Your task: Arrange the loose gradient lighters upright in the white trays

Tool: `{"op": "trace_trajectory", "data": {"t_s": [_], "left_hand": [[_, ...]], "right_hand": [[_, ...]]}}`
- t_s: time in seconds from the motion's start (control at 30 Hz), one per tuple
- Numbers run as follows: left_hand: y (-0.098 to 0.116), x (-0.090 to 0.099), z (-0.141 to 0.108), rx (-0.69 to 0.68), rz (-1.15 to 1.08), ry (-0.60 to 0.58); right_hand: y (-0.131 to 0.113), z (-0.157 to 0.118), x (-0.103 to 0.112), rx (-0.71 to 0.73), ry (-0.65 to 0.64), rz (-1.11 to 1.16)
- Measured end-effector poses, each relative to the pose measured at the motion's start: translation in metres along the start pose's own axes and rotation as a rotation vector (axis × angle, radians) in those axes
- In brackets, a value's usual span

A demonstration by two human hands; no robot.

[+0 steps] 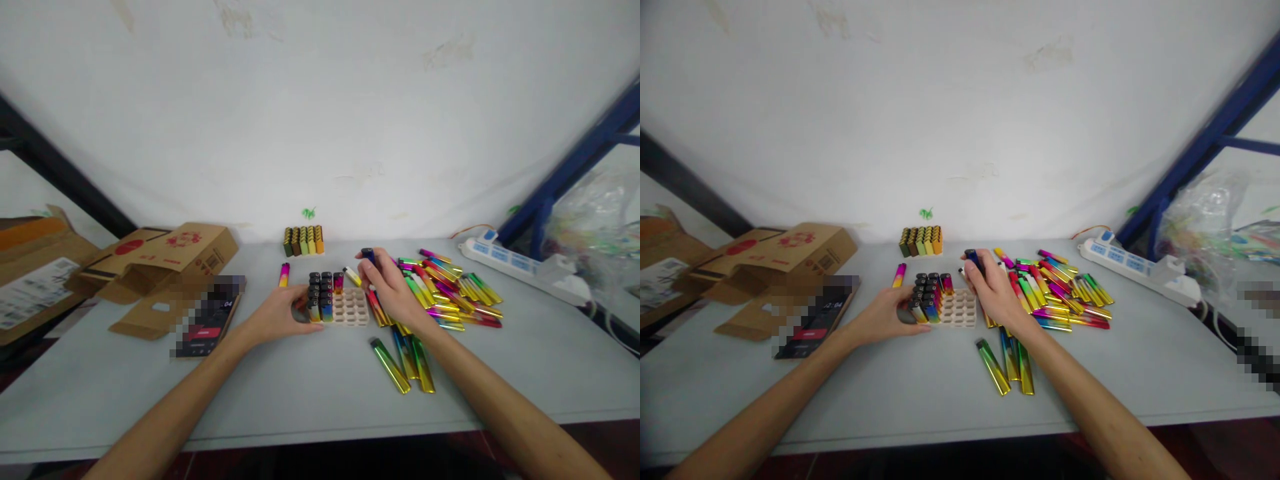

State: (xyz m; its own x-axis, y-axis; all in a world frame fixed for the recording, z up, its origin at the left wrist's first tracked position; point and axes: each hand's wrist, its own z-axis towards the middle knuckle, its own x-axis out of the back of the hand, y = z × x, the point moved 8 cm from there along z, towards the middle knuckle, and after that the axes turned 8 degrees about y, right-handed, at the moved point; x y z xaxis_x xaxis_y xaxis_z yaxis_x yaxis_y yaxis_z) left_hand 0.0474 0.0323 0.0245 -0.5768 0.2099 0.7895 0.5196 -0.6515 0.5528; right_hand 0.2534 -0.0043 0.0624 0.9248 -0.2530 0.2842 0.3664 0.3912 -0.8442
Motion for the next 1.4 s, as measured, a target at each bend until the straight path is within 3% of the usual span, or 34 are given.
{"op": "trace_trajectory", "data": {"t_s": [0.07, 0.2, 0.57, 0.73, 1.13, 1.27, 1.4], "left_hand": [[0.0, 0.0, 0.0, 0.006, 0.003, -0.002], [0.001, -0.001, 0.0, 0.007, -0.007, -0.013], [-0.003, -0.002, -0.001, 0.0, -0.012, -0.011], [-0.001, -0.001, 0.0, 0.002, -0.013, -0.01], [-0.003, -0.001, 0.0, 0.026, -0.005, -0.008], [-0.004, -0.001, 0.0, 0.03, 0.0, 0.006], [-0.003, 0.001, 0.0, 0.023, 0.002, 0.004]], "right_hand": [[-0.006, 0.0, -0.002, 0.038, -0.033, 0.053], [-0.019, -0.001, -0.001, 0.166, -0.026, -0.07], [-0.012, -0.006, -0.014, 0.098, -0.164, -0.068], [-0.008, -0.007, -0.013, 0.169, -0.105, -0.158], [0.009, -0.01, -0.026, 0.061, -0.116, -0.095], [0.006, -0.009, -0.028, 0.105, -0.125, -0.195], [-0.003, -0.004, -0.016, 0.171, -0.143, -0.281]]}}
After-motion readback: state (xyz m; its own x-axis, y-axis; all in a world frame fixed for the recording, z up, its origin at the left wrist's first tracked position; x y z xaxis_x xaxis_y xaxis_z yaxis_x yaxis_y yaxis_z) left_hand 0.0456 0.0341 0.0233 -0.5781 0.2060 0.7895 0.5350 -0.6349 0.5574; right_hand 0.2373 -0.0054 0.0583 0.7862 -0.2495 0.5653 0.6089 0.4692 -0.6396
